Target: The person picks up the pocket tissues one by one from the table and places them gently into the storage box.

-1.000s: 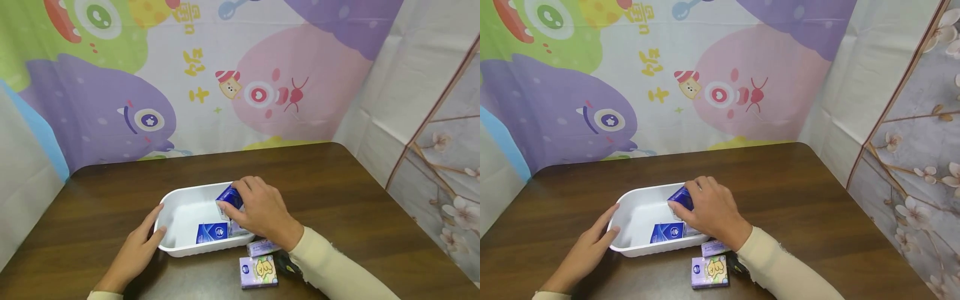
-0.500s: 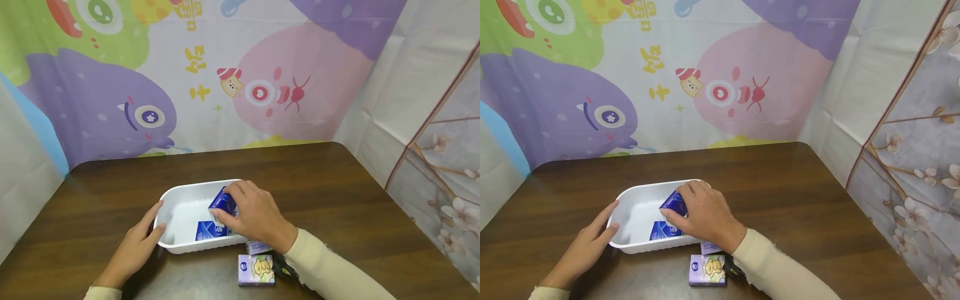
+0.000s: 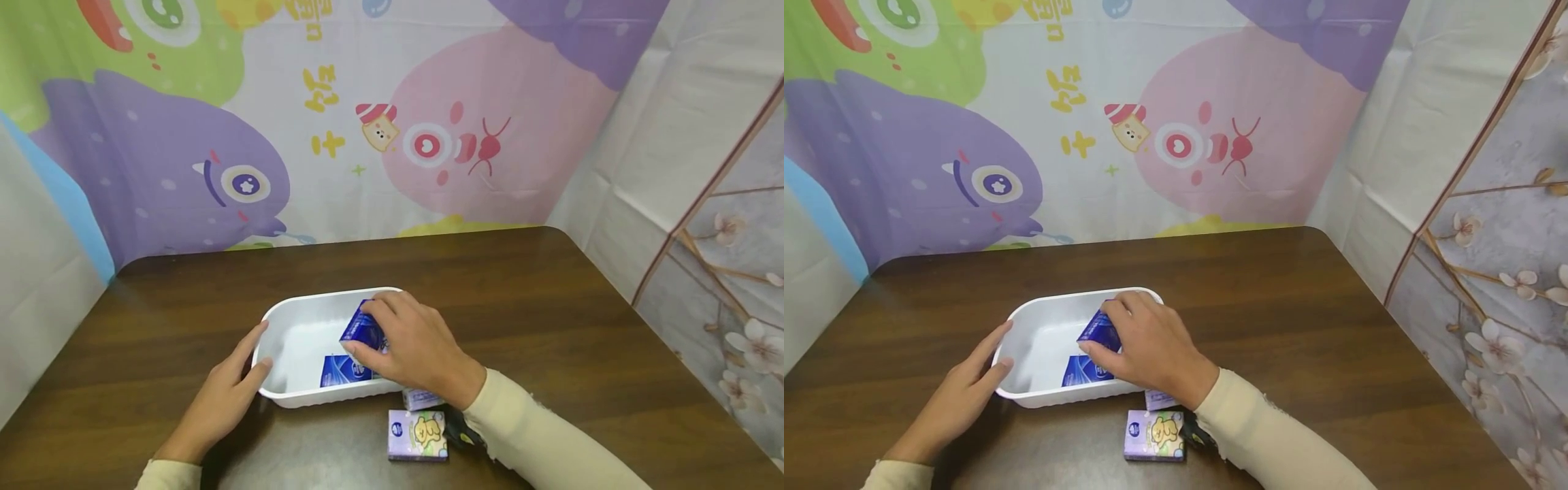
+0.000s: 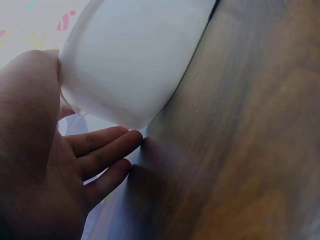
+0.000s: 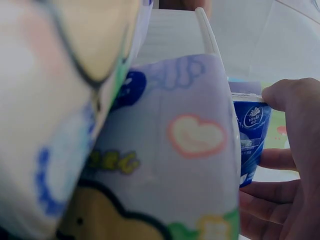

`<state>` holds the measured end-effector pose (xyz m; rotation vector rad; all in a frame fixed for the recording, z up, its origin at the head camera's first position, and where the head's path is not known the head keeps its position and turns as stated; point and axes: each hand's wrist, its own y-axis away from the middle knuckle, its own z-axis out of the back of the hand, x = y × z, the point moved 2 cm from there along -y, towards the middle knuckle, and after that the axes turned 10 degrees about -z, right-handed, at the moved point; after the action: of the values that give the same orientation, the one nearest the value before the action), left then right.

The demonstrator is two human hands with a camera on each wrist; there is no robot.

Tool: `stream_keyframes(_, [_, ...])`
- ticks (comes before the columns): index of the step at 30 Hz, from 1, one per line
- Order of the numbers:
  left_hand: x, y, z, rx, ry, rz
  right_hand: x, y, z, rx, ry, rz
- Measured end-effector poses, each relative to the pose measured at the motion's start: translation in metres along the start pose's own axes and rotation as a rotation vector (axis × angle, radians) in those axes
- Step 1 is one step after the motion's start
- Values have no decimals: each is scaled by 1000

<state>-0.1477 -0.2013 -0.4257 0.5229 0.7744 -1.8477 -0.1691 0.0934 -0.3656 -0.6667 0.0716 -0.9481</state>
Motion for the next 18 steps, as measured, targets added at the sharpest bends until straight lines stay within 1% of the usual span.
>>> stream_keyframes(9, [-1, 0, 1, 0, -2, 4, 4, -1, -2, 17, 0, 40])
stream_keyframes(18, [0, 0, 1, 4, -2, 3, 7, 0, -4, 56, -27, 87])
